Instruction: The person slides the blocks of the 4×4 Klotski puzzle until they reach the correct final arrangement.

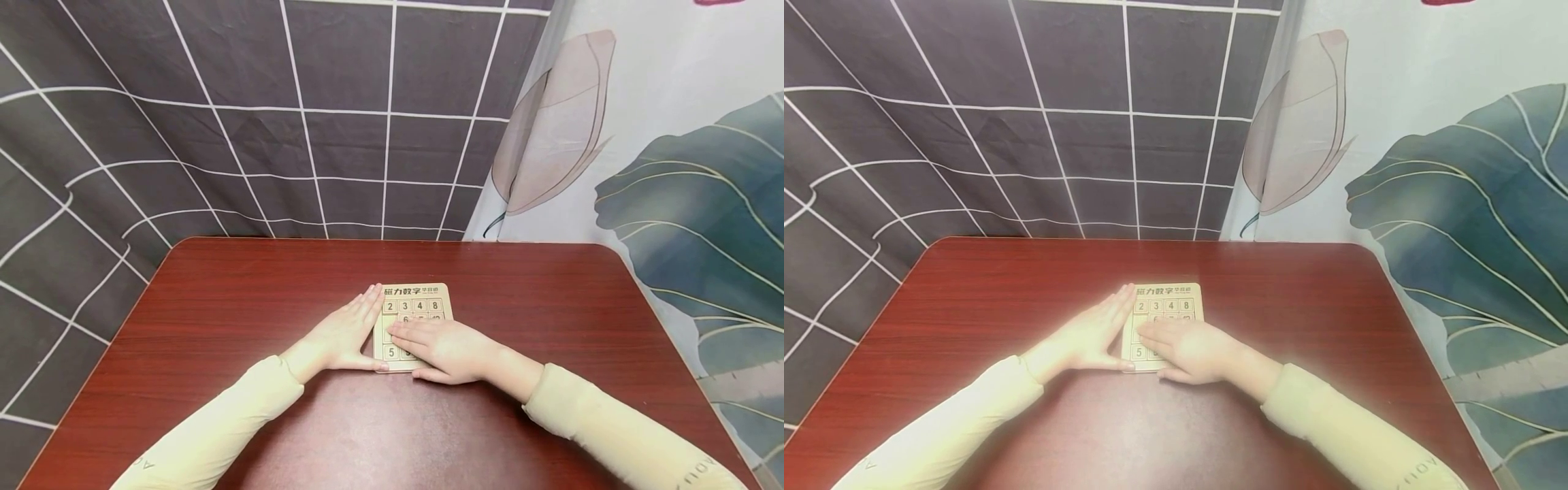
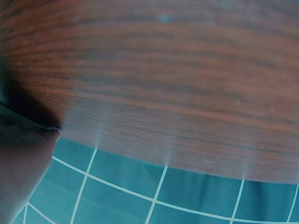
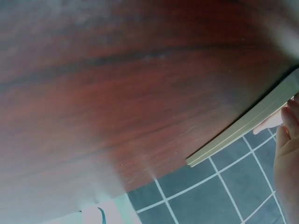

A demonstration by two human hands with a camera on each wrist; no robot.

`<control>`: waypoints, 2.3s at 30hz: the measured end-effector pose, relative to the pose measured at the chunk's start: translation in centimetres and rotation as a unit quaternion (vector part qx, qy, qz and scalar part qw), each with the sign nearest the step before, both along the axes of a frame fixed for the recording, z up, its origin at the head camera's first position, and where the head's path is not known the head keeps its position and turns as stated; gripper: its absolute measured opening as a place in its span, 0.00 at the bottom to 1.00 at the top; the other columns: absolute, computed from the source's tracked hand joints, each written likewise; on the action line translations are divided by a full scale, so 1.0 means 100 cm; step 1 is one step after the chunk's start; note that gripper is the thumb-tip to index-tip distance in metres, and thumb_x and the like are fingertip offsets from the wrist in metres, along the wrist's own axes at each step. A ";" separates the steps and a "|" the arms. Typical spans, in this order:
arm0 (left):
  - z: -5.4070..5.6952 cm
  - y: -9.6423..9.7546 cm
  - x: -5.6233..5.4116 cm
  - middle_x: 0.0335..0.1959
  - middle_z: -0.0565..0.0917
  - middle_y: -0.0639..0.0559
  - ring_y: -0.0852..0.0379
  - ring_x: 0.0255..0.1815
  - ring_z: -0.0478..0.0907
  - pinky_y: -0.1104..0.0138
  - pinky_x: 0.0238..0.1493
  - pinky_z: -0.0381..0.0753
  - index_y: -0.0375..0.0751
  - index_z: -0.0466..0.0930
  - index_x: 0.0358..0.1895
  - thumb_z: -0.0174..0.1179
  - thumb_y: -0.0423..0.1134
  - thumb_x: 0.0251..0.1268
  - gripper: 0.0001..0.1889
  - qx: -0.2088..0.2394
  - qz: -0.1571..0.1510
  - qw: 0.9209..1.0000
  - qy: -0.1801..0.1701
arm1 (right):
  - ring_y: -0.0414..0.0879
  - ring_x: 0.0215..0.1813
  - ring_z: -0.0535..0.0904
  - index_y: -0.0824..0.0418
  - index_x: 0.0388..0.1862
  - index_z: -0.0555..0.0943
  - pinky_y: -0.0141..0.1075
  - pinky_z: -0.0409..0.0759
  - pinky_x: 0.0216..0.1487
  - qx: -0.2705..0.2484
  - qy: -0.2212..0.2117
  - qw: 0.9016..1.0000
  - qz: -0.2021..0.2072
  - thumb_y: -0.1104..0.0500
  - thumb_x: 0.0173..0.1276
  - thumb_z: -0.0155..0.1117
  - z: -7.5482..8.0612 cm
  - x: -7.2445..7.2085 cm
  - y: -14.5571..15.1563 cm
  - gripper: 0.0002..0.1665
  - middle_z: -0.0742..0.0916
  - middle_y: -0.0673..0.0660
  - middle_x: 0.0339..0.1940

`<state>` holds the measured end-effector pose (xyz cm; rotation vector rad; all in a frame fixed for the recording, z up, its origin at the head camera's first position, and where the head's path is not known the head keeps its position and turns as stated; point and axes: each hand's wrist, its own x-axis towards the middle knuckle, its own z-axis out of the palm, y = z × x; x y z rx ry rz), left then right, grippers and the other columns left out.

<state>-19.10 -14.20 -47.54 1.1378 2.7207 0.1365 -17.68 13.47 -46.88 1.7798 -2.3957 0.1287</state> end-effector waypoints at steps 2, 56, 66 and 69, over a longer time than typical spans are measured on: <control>0.000 0.000 0.000 0.88 0.43 0.30 0.38 0.90 0.43 0.52 0.90 0.52 0.24 0.43 0.85 0.60 0.78 0.62 0.68 -0.001 -0.002 1.000 0.003 | 0.51 0.77 0.78 0.65 0.76 0.75 0.45 0.77 0.78 0.003 -0.003 1.000 -0.006 0.43 0.78 0.64 0.000 -0.002 -0.001 0.38 0.80 0.60 0.77; -0.002 0.000 0.000 0.88 0.42 0.29 0.37 0.90 0.42 0.52 0.90 0.52 0.24 0.42 0.85 0.61 0.78 0.62 0.69 0.001 0.002 1.000 -0.003 | 0.53 0.78 0.77 0.66 0.77 0.74 0.46 0.78 0.77 -0.001 0.006 1.000 0.011 0.44 0.77 0.64 -0.003 0.020 0.029 0.39 0.80 0.61 0.77; -0.001 0.001 0.001 0.88 0.41 0.29 0.38 0.90 0.41 0.52 0.90 0.50 0.25 0.42 0.85 0.60 0.78 0.62 0.68 0.005 0.002 1.000 -0.006 | 0.52 0.78 0.77 0.67 0.77 0.73 0.45 0.77 0.78 -0.002 0.016 0.999 0.028 0.43 0.77 0.65 -0.003 0.019 0.009 0.40 0.80 0.60 0.77; -0.001 0.002 0.001 0.88 0.41 0.29 0.38 0.90 0.42 0.53 0.90 0.50 0.25 0.42 0.85 0.61 0.78 0.62 0.68 0.007 0.003 1.000 -0.005 | 0.52 0.78 0.77 0.68 0.78 0.72 0.45 0.77 0.78 0.000 0.013 1.000 0.028 0.43 0.77 0.65 -0.001 0.019 0.005 0.41 0.80 0.60 0.77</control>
